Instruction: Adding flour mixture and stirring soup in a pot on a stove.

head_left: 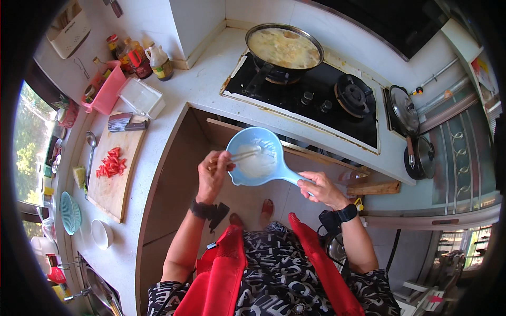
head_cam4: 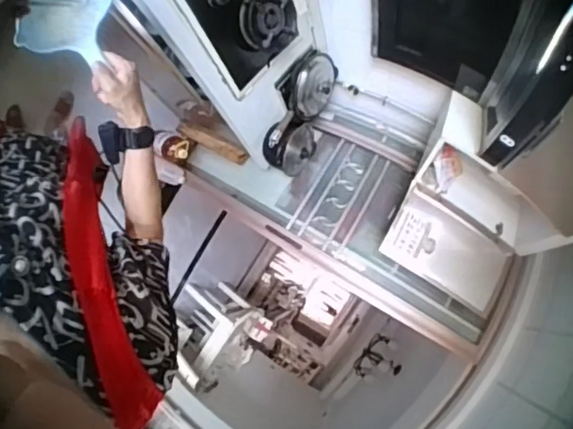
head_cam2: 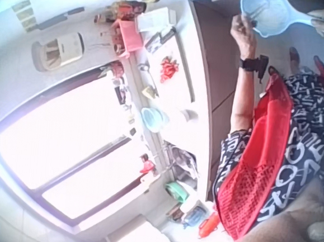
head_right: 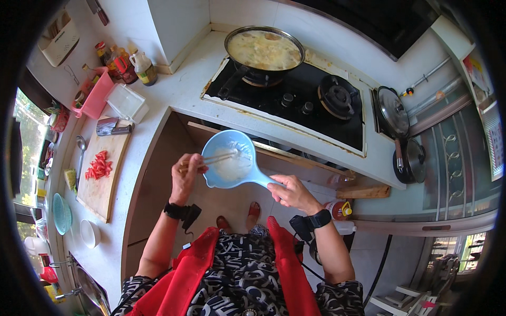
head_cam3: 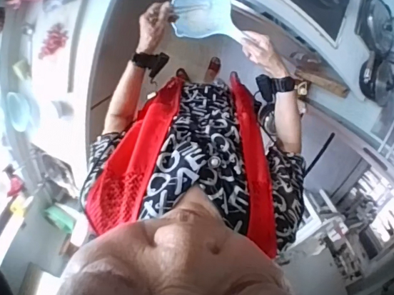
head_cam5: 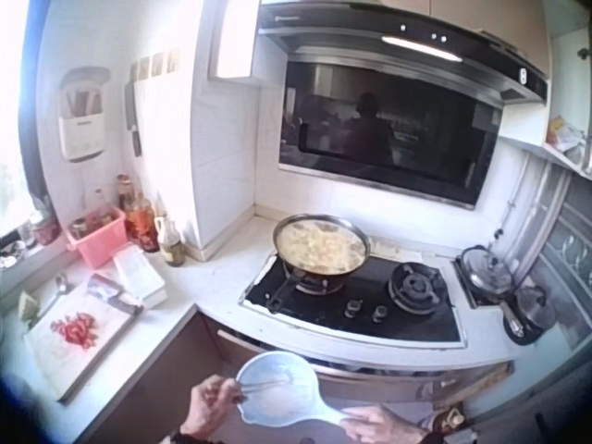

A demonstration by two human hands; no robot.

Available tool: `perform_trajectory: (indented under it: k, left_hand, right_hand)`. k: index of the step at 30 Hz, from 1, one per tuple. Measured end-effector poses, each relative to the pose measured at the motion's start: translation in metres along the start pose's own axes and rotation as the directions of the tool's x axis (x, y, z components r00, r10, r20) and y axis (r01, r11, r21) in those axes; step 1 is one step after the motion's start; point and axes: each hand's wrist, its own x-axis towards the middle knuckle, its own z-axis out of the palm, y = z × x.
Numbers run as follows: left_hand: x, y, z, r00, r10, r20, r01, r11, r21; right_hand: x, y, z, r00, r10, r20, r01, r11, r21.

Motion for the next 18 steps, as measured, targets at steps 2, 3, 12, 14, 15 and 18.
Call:
perform_trajectory:
  k: [2, 3, 12, 14, 15, 18]
  left_hand:
    - [-0.004, 0.007, -0.007, 0.986, -0.164, 0.001, 0.164, 0.986, -0.023]
    - [-0.002, 0.012, -0.016, 0.992, -0.122, -0.027, 0.122, 0.992, 0.019]
    - [0.026, 0.022, -0.033, 0.998, -0.054, -0.018, 0.054, 0.998, 0.020]
    - [0.044, 0.032, -0.044, 0.998, -0.054, -0.041, 0.054, 0.998, 0.014]
    - [0.052, 0.033, -0.048, 0.996, -0.062, -0.056, 0.063, 0.998, 0.016]
    - [0.050, 0.034, -0.064, 0.992, -0.070, -0.107, 0.077, 0.996, 0.054]
  right_hand:
    - [0.000, 0.002, -0.002, 1.000, -0.005, -0.011, 0.005, 1.000, -0.009]
    - [-0.002, 0.005, -0.003, 1.000, -0.004, -0.024, 0.004, 1.000, -0.013]
    - [0.002, -0.004, -0.003, 0.999, -0.029, -0.017, 0.028, 0.998, -0.051]
    - [0.002, -0.002, -0.009, 0.998, -0.057, -0.008, 0.056, 0.994, -0.095]
    - [0.002, -0.002, -0.012, 0.996, -0.087, 0.004, 0.087, 0.986, -0.146]
    - [0.000, -0.002, -0.015, 0.999, -0.042, -0.001, 0.042, 0.992, -0.121]
